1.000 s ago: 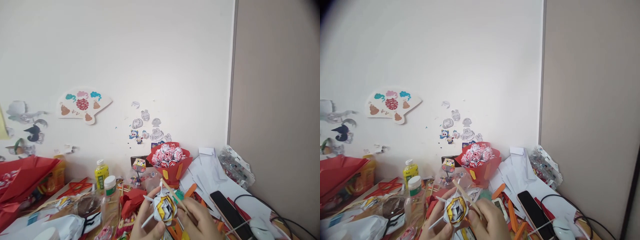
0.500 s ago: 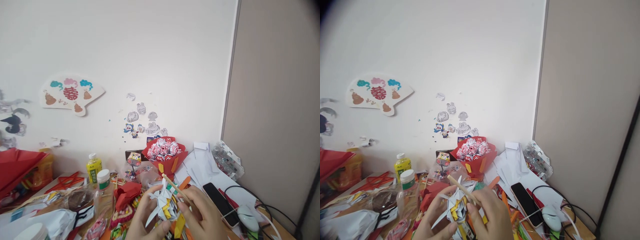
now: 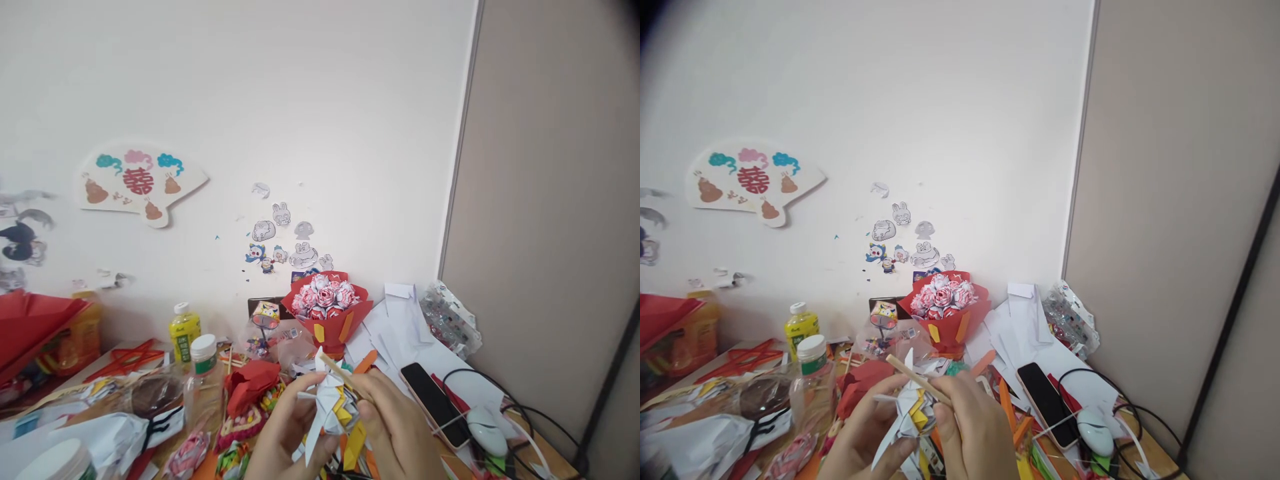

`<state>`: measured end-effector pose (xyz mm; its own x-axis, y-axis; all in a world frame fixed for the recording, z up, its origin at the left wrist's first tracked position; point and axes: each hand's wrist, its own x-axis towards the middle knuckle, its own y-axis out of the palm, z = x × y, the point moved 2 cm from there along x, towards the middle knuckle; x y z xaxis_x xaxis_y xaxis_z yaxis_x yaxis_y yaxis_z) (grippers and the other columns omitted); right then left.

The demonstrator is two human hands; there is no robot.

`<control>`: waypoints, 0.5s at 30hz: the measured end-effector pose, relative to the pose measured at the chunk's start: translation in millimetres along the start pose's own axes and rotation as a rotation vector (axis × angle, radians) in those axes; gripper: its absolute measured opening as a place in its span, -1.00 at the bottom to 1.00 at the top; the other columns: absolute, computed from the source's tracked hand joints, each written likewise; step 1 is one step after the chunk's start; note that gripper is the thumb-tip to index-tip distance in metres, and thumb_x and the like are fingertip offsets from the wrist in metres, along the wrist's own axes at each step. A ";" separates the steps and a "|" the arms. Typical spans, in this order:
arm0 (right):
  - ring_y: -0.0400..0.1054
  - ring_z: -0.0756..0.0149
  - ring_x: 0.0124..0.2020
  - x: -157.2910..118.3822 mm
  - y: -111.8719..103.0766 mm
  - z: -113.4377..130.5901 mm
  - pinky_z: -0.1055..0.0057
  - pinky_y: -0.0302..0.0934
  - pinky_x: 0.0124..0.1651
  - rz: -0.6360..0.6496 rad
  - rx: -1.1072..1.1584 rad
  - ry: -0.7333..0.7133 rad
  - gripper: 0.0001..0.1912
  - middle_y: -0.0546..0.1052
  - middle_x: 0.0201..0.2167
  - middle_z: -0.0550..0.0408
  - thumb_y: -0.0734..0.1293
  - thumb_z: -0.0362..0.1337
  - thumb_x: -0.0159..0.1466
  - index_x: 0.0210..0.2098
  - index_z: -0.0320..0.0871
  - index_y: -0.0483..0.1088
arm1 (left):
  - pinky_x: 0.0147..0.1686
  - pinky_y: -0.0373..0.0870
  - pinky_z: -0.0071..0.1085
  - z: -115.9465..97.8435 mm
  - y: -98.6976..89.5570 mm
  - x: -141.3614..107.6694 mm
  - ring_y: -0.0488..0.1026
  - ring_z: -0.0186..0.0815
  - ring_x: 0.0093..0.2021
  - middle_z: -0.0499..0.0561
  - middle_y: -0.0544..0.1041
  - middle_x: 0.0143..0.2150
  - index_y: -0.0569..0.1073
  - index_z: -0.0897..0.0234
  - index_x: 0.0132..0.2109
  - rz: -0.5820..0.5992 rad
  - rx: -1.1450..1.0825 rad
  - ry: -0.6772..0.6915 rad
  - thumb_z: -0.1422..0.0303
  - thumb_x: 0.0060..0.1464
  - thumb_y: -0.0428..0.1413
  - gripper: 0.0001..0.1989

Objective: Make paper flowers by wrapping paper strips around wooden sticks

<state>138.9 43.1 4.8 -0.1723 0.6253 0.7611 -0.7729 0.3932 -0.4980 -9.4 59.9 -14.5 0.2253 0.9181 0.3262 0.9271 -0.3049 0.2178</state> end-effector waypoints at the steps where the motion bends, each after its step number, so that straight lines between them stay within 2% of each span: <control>1: 0.36 0.35 -0.36 -0.1 -0.4 0.4 0.52 0.22 -0.36 0.001 0.007 0.001 -0.77 0.44 -0.37 0.09 0.05 -0.29 0.31 -0.18 -0.09 0.30 | -0.28 0.35 -0.48 -1.0 0.7 -1.0 0.43 -0.33 -0.32 -0.07 0.48 -0.38 0.38 0.12 -0.09 -0.017 -0.009 -0.008 0.27 -0.18 0.27 -0.56; 5: 0.35 0.36 -0.40 -0.7 -0.1 1.0 0.53 0.21 -0.39 -0.009 0.007 0.031 -0.79 0.44 -0.44 0.12 0.09 -0.29 0.30 -0.28 -0.10 0.34 | -0.24 0.38 -0.43 -5.1 0.5 -5.1 0.44 -0.29 -0.30 -0.01 0.50 -0.28 0.39 0.14 -0.08 -0.018 -0.053 -0.058 0.18 -0.26 0.29 -0.48; 8: 0.35 0.37 -0.40 -0.2 2.0 1.5 0.53 0.21 -0.37 0.007 0.023 0.044 -0.79 0.44 -0.44 0.12 0.10 -0.27 0.30 -0.30 -0.10 0.35 | -0.20 0.38 -0.45 -6.4 -5.9 -5.2 0.44 -0.25 -0.20 0.03 0.52 -0.24 0.42 0.16 -0.10 -0.021 0.017 -0.052 0.14 -0.16 0.22 -0.56; 12: 0.36 0.36 -0.36 1.1 3.7 1.8 0.52 0.23 -0.33 -0.005 -0.005 0.022 -0.79 0.46 -0.40 0.11 0.11 -0.27 0.29 -0.23 -0.08 0.37 | -0.18 0.39 -0.45 -5.8 -13.4 -2.9 0.43 -0.20 -0.12 0.04 0.54 -0.17 0.42 0.16 -0.08 -0.148 0.081 -0.088 0.09 -0.10 0.16 -0.58; 15: 0.36 0.34 -0.34 0.9 4.4 0.4 0.50 0.23 -0.32 -0.017 -0.054 0.005 -0.79 0.46 -0.39 0.10 0.12 -0.26 0.29 -0.22 -0.07 0.38 | -0.15 0.39 -0.43 -6.8 -11.7 -2.4 0.44 -0.18 -0.11 0.04 0.55 -0.16 0.44 0.16 -0.11 -0.158 0.098 -0.093 0.11 -0.14 0.20 -0.57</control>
<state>135.1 45.1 3.5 -0.1559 0.6217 0.7676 -0.7417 0.4395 -0.5066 -22.9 59.6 -11.5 0.0972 0.9734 0.2074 0.9769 -0.1332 0.1674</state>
